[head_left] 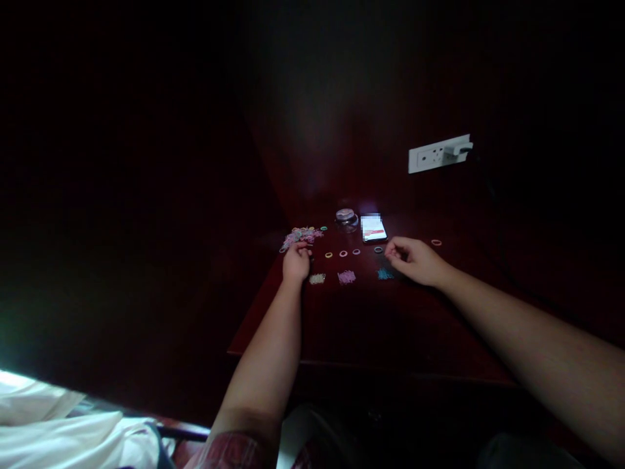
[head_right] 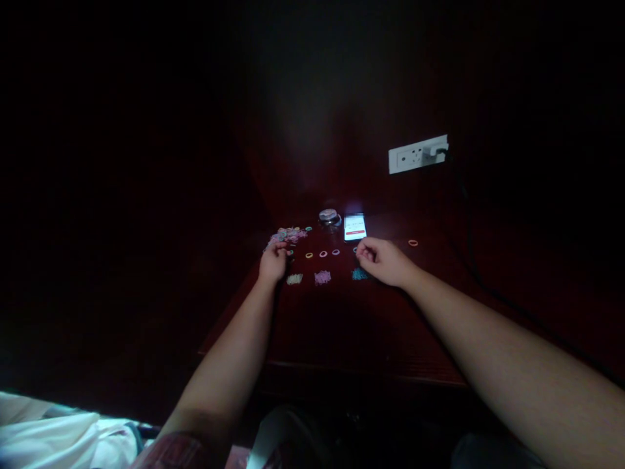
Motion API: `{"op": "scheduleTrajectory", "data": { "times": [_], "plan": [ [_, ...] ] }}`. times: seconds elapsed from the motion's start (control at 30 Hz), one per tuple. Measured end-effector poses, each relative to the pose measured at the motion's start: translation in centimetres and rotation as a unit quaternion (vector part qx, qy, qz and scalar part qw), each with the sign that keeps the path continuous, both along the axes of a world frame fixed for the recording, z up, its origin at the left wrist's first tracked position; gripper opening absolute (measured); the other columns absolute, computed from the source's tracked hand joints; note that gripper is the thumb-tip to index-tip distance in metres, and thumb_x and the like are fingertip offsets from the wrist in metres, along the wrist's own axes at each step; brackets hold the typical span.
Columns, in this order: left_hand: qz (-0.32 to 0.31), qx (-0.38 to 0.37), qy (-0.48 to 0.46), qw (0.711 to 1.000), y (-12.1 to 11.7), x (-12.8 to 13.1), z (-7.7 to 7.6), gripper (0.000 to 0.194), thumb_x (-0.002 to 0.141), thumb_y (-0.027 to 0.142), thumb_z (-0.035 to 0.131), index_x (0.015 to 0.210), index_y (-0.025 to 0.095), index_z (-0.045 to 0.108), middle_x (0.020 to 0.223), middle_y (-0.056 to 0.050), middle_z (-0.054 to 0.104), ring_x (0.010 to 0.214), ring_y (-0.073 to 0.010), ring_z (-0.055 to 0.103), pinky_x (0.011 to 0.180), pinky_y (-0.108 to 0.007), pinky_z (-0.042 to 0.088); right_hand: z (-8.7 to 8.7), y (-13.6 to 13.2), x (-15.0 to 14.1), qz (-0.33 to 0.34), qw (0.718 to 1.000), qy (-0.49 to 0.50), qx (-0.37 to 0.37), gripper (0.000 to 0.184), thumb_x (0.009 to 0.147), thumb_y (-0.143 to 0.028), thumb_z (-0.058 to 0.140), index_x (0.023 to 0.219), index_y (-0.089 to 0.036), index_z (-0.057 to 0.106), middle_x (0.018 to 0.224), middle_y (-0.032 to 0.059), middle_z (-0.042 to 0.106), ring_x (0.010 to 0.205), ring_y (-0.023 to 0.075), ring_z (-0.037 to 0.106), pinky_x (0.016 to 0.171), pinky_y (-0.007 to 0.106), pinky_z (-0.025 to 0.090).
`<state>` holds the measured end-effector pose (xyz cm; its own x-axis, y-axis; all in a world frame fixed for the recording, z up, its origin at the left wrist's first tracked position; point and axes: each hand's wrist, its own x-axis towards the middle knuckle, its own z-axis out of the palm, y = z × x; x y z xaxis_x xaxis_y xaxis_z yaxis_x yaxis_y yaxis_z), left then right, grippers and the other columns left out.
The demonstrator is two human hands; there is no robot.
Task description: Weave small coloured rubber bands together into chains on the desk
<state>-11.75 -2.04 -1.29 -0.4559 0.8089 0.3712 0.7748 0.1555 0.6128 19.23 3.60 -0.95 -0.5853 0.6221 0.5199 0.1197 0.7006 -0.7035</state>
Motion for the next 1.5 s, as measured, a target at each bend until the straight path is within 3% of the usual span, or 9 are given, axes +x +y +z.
{"op": "scheduleTrajectory", "data": {
  "times": [0.23, 0.5, 0.67, 0.73, 0.83, 0.93, 1.03, 1.23, 1.5],
  "plan": [
    [0.034, -0.119, 0.061, 0.99, -0.3, 0.2, 0.0, 0.025, 0.076, 0.029, 0.062, 0.099, 0.023, 0.068, 0.104, -0.007, 0.07, 0.092, -0.0204, 0.064, 0.082, -0.029, 0.047, 0.2, -0.4, -0.2, 0.006, 1.0, 0.007, -0.02, 0.004, 0.074, -0.021, 0.057, 0.076, -0.017, 0.056, 0.066, -0.0006, 0.05, 0.059, 0.0113, 0.043, 0.054, 0.024, 0.037],
    [0.085, -0.143, 0.089, 0.982, -0.3, 0.0, 0.0, 0.016, 0.078, 0.037, 0.06, 0.085, 0.028, 0.072, 0.106, -0.009, 0.068, 0.104, -0.0322, 0.058, 0.087, -0.048, 0.043, 0.1, -0.3, -0.1, 0.011, 1.0, 0.012, -0.024, 0.005, 0.074, -0.021, 0.057, 0.075, -0.017, 0.056, 0.065, -0.0007, 0.05, 0.059, 0.011, 0.044, 0.054, 0.023, 0.038],
    [0.079, -0.108, 0.121, 0.984, 0.0, 1.1, 0.2, 0.023, 0.085, 0.035, 0.051, 0.088, 0.021, 0.07, 0.116, -0.015, 0.062, 0.113, -0.0335, 0.052, 0.091, -0.048, 0.042, 0.0, -0.2, -0.1, 0.008, 0.999, -0.007, -0.03, 0.007, 0.075, -0.023, 0.057, 0.075, -0.017, 0.056, 0.066, -0.0013, 0.05, 0.059, 0.0109, 0.044, 0.055, 0.023, 0.038],
    [0.048, -0.077, 0.12, 0.989, 0.1, 1.8, 0.5, 0.025, 0.088, 0.034, 0.048, 0.09, 0.02, 0.068, 0.114, -0.014, 0.063, 0.111, -0.0303, 0.053, 0.092, -0.044, 0.043, 0.0, -0.2, -0.1, 0.007, 0.999, -0.011, -0.03, 0.007, 0.076, -0.023, 0.056, 0.075, -0.016, 0.056, 0.066, -0.0013, 0.05, 0.059, 0.0107, 0.044, 0.055, 0.023, 0.038],
    [-0.092, 0.016, 0.094, 0.991, 0.2, 3.7, 1.1, 0.021, 0.09, 0.029, 0.046, 0.091, 0.018, 0.064, 0.101, -0.01, 0.065, 0.095, -0.0213, 0.06, 0.087, -0.034, 0.045, 0.0, -0.4, -0.3, 0.004, 0.999, -0.012, -0.031, 0.01, 0.077, -0.026, 0.056, 0.075, -0.016, 0.056, 0.065, -0.002, 0.049, 0.058, 0.0103, 0.044, 0.054, 0.023, 0.038],
    [-0.238, 0.085, 0.066, 0.965, 0.0, 6.7, 1.5, 0.017, 0.09, 0.029, 0.047, 0.093, 0.019, 0.061, 0.091, -0.005, 0.065, 0.084, -0.0163, 0.06, 0.081, -0.029, 0.047, 0.0, -0.5, -0.5, -0.003, 0.999, -0.012, -0.045, 0.013, 0.078, -0.029, 0.057, 0.077, -0.016, 0.058, 0.063, -0.0023, 0.048, 0.056, 0.0098, 0.043, 0.053, 0.022, 0.037],
    [-0.329, 0.097, 0.056, 0.938, -0.3, 9.7, 1.8, 0.011, 0.087, 0.026, 0.053, 0.094, 0.02, 0.059, 0.089, -0.004, 0.064, 0.081, -0.0149, 0.06, 0.08, -0.028, 0.047, 0.0, -0.4, -0.6, -0.007, 0.998, -0.012, -0.054, 0.016, 0.078, -0.03, 0.059, 0.083, -0.015, 0.06, 0.062, -0.0032, 0.047, 0.055, 0.0091, 0.042, 0.051, 0.021, 0.035],
    [-0.372, 0.077, 0.079, 0.922, -0.6, 11.5, 1.9, 0.007, 0.084, 0.027, 0.059, 0.086, 0.02, 0.057, 0.083, -0.002, 0.063, 0.078, -0.0147, 0.059, 0.075, -0.027, 0.046, -0.1, -0.3, -0.6, 0.007, 0.999, -0.014, -0.045, 0.023, 0.079, -0.031, 0.06, 0.095, -0.015, 0.062, 0.064, -0.0032, 0.05, 0.055, 0.0086, 0.044, 0.051, 0.02, 0.035],
    [-0.385, 0.081, 0.049, 0.918, -0.8, 11.0, 2.2, 0.009, 0.084, 0.028, 0.059, 0.085, 0.019, 0.057, 0.083, -0.003, 0.064, 0.077, -0.0142, 0.059, 0.073, -0.026, 0.046, 0.4, -0.9, -0.5, 0.005, 0.999, -0.043, -0.022, 0.017, 0.081, -0.029, 0.057, 0.081, -0.013, 0.063, 0.065, -0.001, 0.053, 0.057, 0.0089, 0.046, 0.053, 0.021, 0.036]
  ]
}}
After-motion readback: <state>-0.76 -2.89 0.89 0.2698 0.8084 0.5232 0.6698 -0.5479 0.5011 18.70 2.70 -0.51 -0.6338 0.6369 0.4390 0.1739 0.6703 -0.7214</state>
